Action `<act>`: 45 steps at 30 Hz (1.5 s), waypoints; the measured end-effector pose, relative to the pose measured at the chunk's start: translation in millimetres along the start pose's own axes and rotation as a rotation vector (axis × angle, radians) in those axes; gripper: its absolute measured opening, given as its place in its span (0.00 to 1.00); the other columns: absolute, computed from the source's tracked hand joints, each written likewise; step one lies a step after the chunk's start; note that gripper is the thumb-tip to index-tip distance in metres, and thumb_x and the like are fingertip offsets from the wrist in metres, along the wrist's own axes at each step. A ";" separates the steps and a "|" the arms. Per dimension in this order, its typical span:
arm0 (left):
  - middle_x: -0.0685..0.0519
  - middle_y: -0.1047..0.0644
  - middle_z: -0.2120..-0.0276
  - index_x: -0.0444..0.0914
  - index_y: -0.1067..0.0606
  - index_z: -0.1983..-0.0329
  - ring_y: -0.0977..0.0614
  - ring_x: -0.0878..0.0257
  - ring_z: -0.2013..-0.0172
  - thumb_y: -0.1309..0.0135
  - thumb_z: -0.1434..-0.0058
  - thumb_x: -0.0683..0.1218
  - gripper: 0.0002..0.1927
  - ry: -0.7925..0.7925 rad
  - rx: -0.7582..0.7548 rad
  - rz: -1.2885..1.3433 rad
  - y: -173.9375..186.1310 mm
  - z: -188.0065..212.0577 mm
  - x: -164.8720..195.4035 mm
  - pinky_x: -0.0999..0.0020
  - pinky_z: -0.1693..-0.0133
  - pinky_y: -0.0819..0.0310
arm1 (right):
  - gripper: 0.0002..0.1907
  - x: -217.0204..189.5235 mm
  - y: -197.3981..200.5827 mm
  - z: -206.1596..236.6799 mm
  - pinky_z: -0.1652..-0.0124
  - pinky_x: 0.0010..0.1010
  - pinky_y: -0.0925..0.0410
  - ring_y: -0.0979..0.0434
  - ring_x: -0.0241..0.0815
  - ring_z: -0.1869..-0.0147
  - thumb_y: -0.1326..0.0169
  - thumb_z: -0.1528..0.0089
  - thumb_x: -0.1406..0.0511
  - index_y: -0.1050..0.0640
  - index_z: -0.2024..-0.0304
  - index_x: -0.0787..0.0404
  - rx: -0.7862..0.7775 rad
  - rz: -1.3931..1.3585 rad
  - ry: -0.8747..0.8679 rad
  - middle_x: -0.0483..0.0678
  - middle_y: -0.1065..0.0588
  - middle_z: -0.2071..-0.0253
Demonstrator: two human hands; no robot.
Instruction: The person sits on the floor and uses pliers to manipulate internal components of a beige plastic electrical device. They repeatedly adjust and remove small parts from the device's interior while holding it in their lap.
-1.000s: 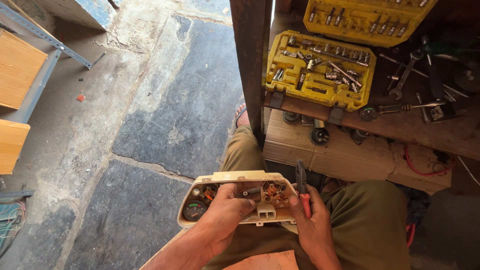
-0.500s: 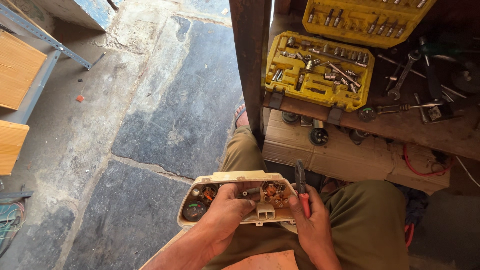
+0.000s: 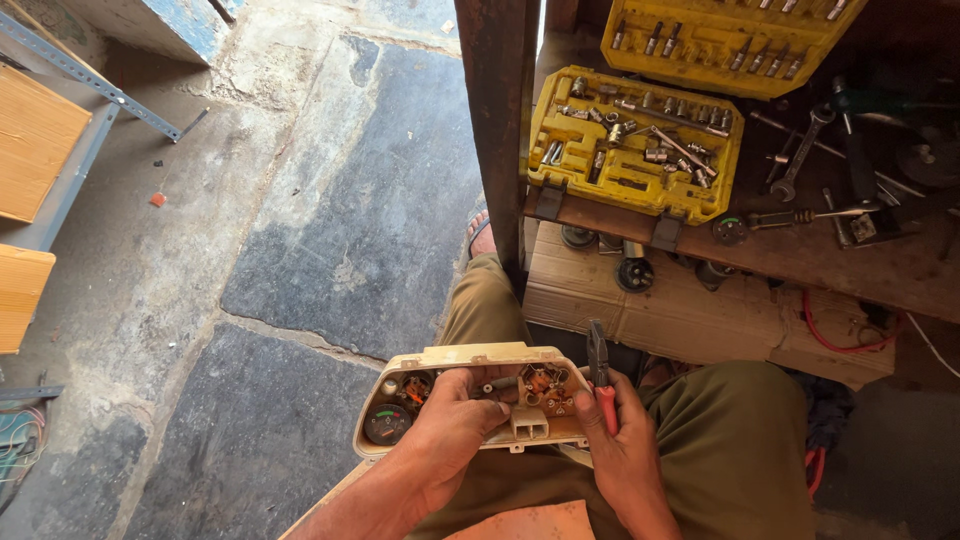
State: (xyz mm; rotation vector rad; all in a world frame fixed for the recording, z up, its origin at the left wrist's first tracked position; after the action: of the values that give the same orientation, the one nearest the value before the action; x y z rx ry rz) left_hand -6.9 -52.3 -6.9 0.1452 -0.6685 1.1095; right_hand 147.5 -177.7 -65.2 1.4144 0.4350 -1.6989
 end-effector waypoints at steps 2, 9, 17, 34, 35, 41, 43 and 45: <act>0.44 0.24 0.42 0.32 0.32 0.37 0.21 0.57 0.43 0.55 0.40 0.34 0.25 -0.002 0.006 0.001 0.7 0.5 -0.5 0.62 0.41 0.27 | 0.29 -0.4 -0.4 -0.3 0.59 0.27 0.31 0.27 0.33 0.60 0.47 0.37 0.47 0.22 0.48 0.63 -0.008 -0.013 0.018 0.46 0.21 0.65; 0.43 0.23 0.41 0.30 0.32 0.37 0.22 0.57 0.41 0.50 0.43 0.35 0.27 -0.146 -0.068 0.010 -11.1 4.7 4.7 0.63 0.40 0.30 | 0.28 2.6 -4.6 -1.6 0.57 0.26 0.31 0.25 0.32 0.58 0.46 0.37 0.48 0.23 0.47 0.63 0.002 -0.083 -0.001 0.45 0.21 0.62; 0.45 0.25 0.44 0.37 0.34 0.37 0.23 0.60 0.44 0.46 0.40 0.39 0.26 -0.118 0.063 0.042 -4.7 15.3 13.8 0.66 0.42 0.30 | 0.26 7.1 -4.4 0.2 0.61 0.27 0.32 0.29 0.33 0.62 0.45 0.37 0.50 0.22 0.47 0.63 0.000 -0.072 -0.097 0.46 0.23 0.66; 0.37 0.24 0.49 0.34 0.38 0.32 0.19 0.44 0.54 0.44 0.39 0.61 0.39 -0.412 0.451 -1.434 43.2 27.4 92.9 0.45 0.48 0.27 | 0.23 5.2 -3.5 1.4 0.61 0.26 0.32 0.31 0.31 0.62 0.44 0.37 0.53 0.22 0.48 0.64 0.001 -0.060 0.002 0.44 0.23 0.66; 0.37 0.23 0.50 0.35 0.38 0.33 0.19 0.42 0.53 0.47 0.37 0.62 0.37 -0.327 0.429 -1.412 44.3 25.8 89.4 0.45 0.48 0.26 | 0.23 5.2 -3.3 0.6 0.62 0.26 0.33 0.31 0.31 0.63 0.44 0.37 0.53 0.22 0.48 0.63 0.002 -0.054 0.019 0.44 0.24 0.67; 0.40 0.20 0.58 0.39 0.29 0.49 0.17 0.41 0.55 0.53 0.32 0.58 0.19 -0.304 0.399 -1.395 46.5 22.5 83.1 0.44 0.51 0.25 | 0.23 10.4 -1.0 0.2 0.63 0.23 0.35 0.33 0.30 0.63 0.45 0.35 0.53 0.22 0.48 0.64 0.011 -0.072 -0.010 0.44 0.26 0.67; 0.41 0.20 0.58 0.41 0.28 0.50 0.18 0.39 0.55 0.53 0.33 0.58 0.18 -0.378 0.415 -1.394 47.1 25.8 83.2 0.43 0.53 0.26 | 0.23 11.1 -0.1 -0.9 0.66 0.23 0.37 0.34 0.30 0.64 0.46 0.34 0.52 0.21 0.47 0.64 0.027 -0.098 -0.053 0.44 0.28 0.67; 0.42 0.21 0.58 0.44 0.27 0.50 0.19 0.38 0.56 0.52 0.34 0.58 0.17 -0.443 0.423 -1.371 46.5 27.9 84.1 0.43 0.54 0.26 | 0.24 10.2 3.9 -2.0 0.69 0.23 0.39 0.36 0.30 0.65 0.45 0.34 0.52 0.21 0.46 0.63 0.054 -0.167 -0.100 0.43 0.29 0.66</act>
State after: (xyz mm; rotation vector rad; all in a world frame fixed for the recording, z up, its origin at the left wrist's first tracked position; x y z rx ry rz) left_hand -35.8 22.6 52.9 1.0618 -0.5228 -0.1520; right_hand 151.9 -182.4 -74.2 1.3555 0.4656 -1.9200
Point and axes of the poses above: each hand's wrist, its own z-axis away from the middle knuckle, its own y-axis out of the back of the hand, x = y × z, the point moved 4 cm from there along -z, towards the middle knuckle
